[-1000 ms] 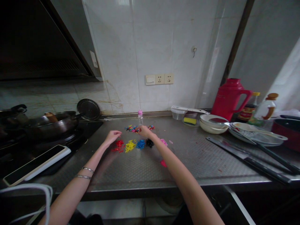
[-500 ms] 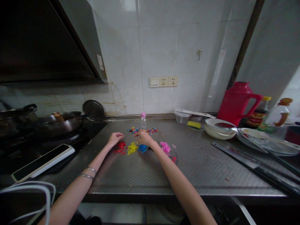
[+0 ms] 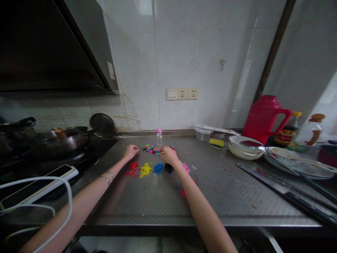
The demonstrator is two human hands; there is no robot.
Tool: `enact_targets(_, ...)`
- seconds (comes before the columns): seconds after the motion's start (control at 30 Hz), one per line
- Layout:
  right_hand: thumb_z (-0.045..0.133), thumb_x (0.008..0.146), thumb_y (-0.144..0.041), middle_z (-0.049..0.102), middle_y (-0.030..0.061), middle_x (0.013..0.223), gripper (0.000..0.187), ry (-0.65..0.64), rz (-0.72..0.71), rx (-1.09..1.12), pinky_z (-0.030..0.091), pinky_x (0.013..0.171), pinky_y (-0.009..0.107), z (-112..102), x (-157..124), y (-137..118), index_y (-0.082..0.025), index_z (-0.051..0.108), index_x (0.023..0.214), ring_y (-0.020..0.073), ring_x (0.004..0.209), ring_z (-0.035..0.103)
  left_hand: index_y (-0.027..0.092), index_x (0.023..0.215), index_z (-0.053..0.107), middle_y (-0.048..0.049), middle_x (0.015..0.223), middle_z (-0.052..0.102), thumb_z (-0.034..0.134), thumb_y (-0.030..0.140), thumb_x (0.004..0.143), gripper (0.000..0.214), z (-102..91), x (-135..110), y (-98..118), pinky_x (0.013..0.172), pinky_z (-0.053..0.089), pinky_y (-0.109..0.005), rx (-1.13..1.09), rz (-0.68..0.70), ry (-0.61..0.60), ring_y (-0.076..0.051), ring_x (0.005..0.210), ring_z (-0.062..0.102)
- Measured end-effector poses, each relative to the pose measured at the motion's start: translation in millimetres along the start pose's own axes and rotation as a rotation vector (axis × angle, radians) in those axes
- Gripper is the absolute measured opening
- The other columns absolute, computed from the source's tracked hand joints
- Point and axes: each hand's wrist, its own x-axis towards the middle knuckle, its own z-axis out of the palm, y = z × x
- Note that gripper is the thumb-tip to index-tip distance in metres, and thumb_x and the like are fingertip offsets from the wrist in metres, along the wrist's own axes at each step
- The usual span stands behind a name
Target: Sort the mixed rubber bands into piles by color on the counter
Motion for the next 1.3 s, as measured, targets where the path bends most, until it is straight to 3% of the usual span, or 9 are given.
enact_targets(0.2,0.047,0.078,-0.025,0.062,0.0028,0.102,0.028,0.019,0.066,-0.016,0.041,0.074,0.022,-4.2,-1.5,18.2,-0.027,0.063,0.1,0.017,0.093,0.055,0.018,0.081,0.068,-0.013,0.092,0.064,0.052,0.03,0.074,0.021,7.1,11.0,9.4,0.071,0.043,-0.028,0.197,0.099,-0.08,-0.022,0.086,0.058)
enact_targets(0.33,0.047,0.078,-0.026,0.063,0.0022,0.1,0.028,0.051,0.148,-0.009,0.041,0.071,0.022,-10.1,-2.0,33.5,-0.029,0.063,0.101,0.0169,0.09,0.056,0.017,0.078,0.068,-0.0144,0.097,0.061,0.053,0.029,0.073,0.02,13.4,13.3,9.8,0.075,0.042,-0.029,0.242,0.107,-0.023,-0.024,0.094,0.053)
enact_targets(0.6,0.049,0.077,-0.034,0.064,0.0033,0.096,0.026,0.041,0.241,-0.007,0.042,0.068,0.023,-5.6,-2.7,48.6,-0.028,0.064,0.097,0.0182,0.087,0.058,0.017,0.073,0.068,-0.0147,0.092,0.062,0.05,0.021,0.073,0.019,16.9,19.6,10.4,0.072,0.043,-0.031,0.155,0.053,-0.037,-0.023,0.086,0.056)
enact_targets(1.0,0.048,0.074,-0.022,0.064,0.0029,0.097,0.027,0.049,0.292,-0.007,0.042,0.072,0.023,0.1,-4.6,63.4,-0.027,0.064,0.096,0.0175,0.088,0.058,0.016,0.07,0.068,-0.0121,0.085,0.066,0.054,0.018,0.067,0.015,14.5,21.4,21.8,0.066,0.042,-0.027,-0.011,-0.043,-0.002,-0.02,0.077,0.059)
enact_targets(1.17,0.046,0.076,-0.022,0.064,0.0036,0.095,0.028,0.039,0.316,-0.014,0.042,0.07,0.023,-0.3,-5.1,66.4,-0.027,0.064,0.097,0.0177,0.086,0.058,0.014,0.067,0.068,-0.0092,0.075,0.067,0.057,0.02,0.065,0.013,8.5,9.5,52.7,0.067,0.042,-0.026,-0.262,0.127,-0.043,-0.017,0.07,0.058)
enact_targets(1.3,0.047,0.075,-0.021,0.065,0.0038,0.095,0.029,0.043,0.309,-0.022,0.041,0.07,0.022,-0.4,-7.2,69.0,-0.027,0.064,0.097,0.0178,0.087,0.058,0.013,0.071,0.069,-0.0068,0.072,0.066,0.057,0.026,0.066,0.018,3.9,-13.7,78.2,0.062,0.041,-0.025,-0.378,0.333,-0.174,-0.016,0.065,0.057)
